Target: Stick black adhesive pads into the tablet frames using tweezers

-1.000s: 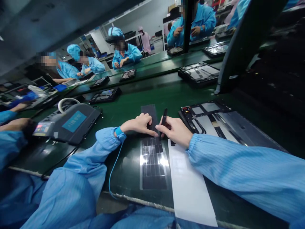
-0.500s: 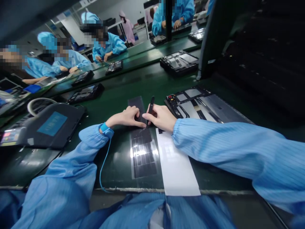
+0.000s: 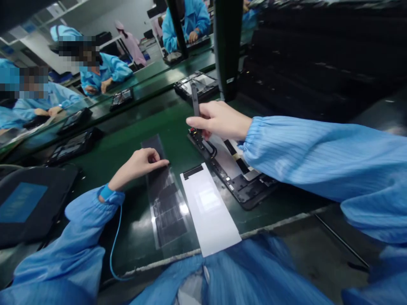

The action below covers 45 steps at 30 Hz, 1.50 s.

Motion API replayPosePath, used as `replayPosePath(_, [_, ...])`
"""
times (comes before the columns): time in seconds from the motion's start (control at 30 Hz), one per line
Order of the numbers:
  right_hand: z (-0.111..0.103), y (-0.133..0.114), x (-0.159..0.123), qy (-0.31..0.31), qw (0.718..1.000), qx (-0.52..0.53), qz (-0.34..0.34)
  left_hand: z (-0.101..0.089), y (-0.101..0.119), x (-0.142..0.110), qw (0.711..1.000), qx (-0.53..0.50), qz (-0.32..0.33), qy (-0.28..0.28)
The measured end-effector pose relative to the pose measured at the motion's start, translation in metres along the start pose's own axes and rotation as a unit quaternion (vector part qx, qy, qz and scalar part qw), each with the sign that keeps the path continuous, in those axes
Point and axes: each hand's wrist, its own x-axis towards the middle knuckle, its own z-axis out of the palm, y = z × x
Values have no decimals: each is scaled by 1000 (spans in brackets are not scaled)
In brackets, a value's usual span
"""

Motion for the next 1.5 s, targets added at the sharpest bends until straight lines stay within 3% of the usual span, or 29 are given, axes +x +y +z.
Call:
replayPosePath(0.1, [-4,17,-9,-32,993,14,111,13,33,0,984,-90,64,136])
replayPosePath(0.2, [8,28,-10,-69,987,38,139,34,64,-5,954,-128,197,188])
replayPosePath(0.3, [16,35,-6,-67,990,19,119,53,77,-12,939,-133,264,175])
replayPosePath(0.43, [15,41,-1,-71,994,3,87,62,77,-19,951,-118,261,119])
replayPosePath(0.8, [14,42,4,-83,993,-4,80,60,77,-19,951,-119,270,93])
replayPosePath(1.23, [15,40,4,-79,994,-8,75,56,80,-19,939,-89,330,37])
replayPosePath(1.5, [16,41,2,-43,996,13,73,58,81,-19,950,-12,306,64])
